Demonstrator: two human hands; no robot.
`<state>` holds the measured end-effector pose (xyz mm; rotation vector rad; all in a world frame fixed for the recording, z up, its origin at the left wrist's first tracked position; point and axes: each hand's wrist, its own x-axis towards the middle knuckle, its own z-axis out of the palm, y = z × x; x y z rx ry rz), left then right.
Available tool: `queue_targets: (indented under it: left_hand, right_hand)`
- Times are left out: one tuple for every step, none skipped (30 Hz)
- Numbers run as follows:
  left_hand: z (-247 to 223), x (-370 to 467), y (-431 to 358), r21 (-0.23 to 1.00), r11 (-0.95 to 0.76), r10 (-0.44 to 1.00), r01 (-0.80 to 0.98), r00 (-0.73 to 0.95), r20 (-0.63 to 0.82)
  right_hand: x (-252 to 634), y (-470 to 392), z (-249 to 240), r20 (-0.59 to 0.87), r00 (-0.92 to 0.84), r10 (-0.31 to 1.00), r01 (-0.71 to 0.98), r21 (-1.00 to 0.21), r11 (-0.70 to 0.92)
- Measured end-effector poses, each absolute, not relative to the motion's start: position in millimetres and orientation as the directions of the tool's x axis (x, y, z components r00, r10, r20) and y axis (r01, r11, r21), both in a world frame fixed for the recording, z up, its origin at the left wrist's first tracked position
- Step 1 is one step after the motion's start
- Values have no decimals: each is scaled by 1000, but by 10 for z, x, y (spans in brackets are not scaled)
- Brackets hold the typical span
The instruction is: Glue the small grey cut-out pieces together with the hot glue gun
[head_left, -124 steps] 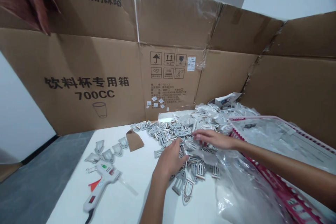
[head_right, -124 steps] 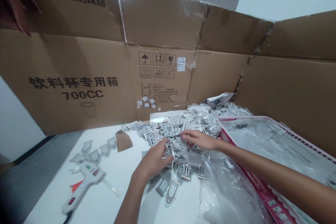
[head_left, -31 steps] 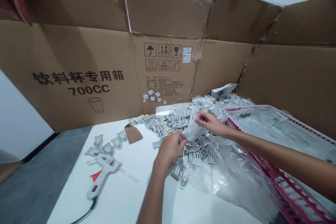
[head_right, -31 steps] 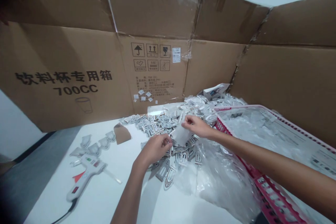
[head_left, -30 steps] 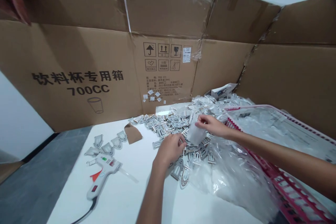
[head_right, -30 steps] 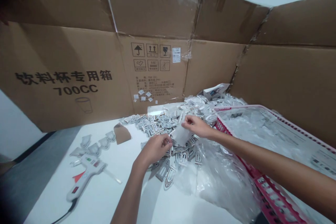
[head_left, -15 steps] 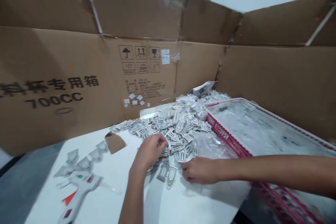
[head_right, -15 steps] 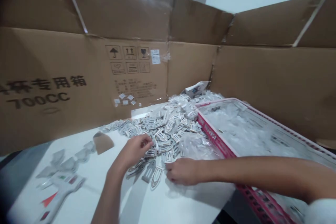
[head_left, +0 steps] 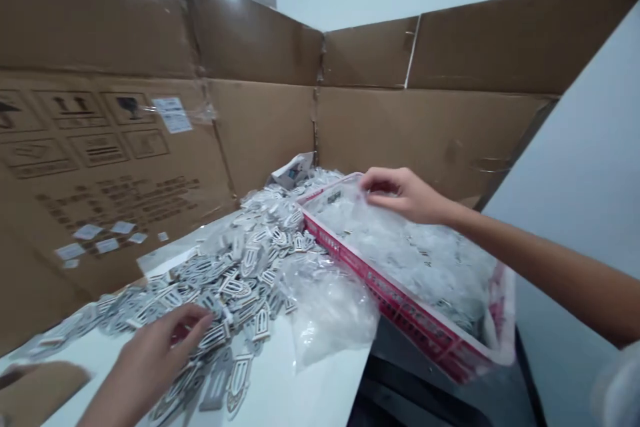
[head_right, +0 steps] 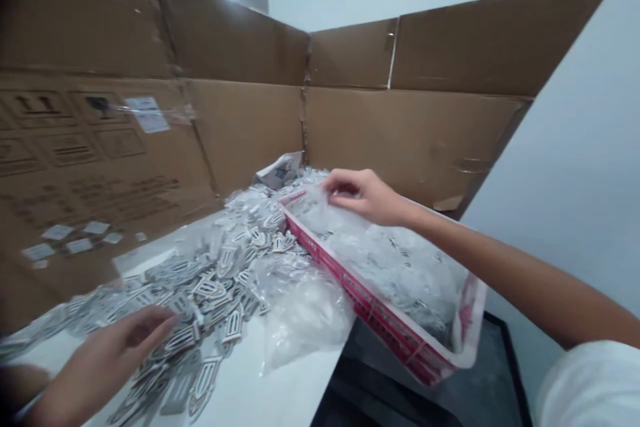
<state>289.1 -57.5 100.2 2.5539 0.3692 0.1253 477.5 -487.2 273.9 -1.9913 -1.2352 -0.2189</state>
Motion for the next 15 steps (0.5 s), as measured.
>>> queue_targets:
  left_hand:
    - [966, 2916, -550, 528, -812, 292, 248, 956, 0]
    - [929, 2938, -529, 520, -814, 298, 257, 954, -5]
    - [893, 2957, -515, 513, -816, 305, 267, 952, -10]
    - [861, 2972, -509, 509, -816, 310, 274, 951, -14]
    - [834, 2985, -510, 508, -815, 312, 278, 950, -20]
    - [816, 2997, -518, 509, -813, 313, 283, 949, -28]
    - [805, 3008, -530, 508, -812, 315, 288, 949, -35]
    - [803, 3018, -546, 504, -813, 316, 292, 948, -41]
    - [807, 3028, -563, 494, -816, 322, 301, 946, -45]
    - [817, 3036, -580, 482, -819, 328, 310, 944, -50]
    - [829, 3042, -596, 470, -824, 330, 317, 942, -56]
    - [842, 3044, -610, 461, -828, 330, 320, 942, -62]
    - [855, 3044, -621, 456, -830, 324, 320, 943, -72]
    - [866, 3040, -630, 452, -833, 317, 319, 945, -83]
    - [876, 3031, -637, 446, -837, 312, 317, 946, -87]
  right_hand:
    - [4837, -5140, 2744, 499, 581, 643, 789, -538, -295]
    - [4878, -5398, 2708, 485, 632, 604, 758, -547, -354]
    - [4897, -5638, 2636, 460, 674, 578, 728, -544, -417]
    - [4897, -5854, 2532, 413, 711, 568, 695, -530, -485]
    - [4877, -6044, 2406, 345, 740, 578, 663, -518, -540]
    - [4842, -6203, 2270, 241, 753, 612, 634, -512, -579]
    - [4796, -6332, 2134, 82, 734, 674, 613, -506, -607]
    - [4749, -6433, 2011, -112, 677, 727, 589, -510, -627]
    - [4707, -6507, 1912, -291, 602, 743, 557, -513, -653]
    - [4681, -6559, 1843, -405, 547, 732, 530, -510, -678]
    - [4679, -6593, 1806, -448, 531, 719, 507, -512, -693]
    - [4706, -6615, 1795, -429, 555, 713, 493, -520, -697]
    - [4762, -6628, 1803, -360, 609, 707, 486, -535, -691]
    - [4844, -6636, 1817, -262, 674, 691, 481, -554, -679]
    - [4944, -6642, 1827, -175, 729, 662, 473, -571, -671]
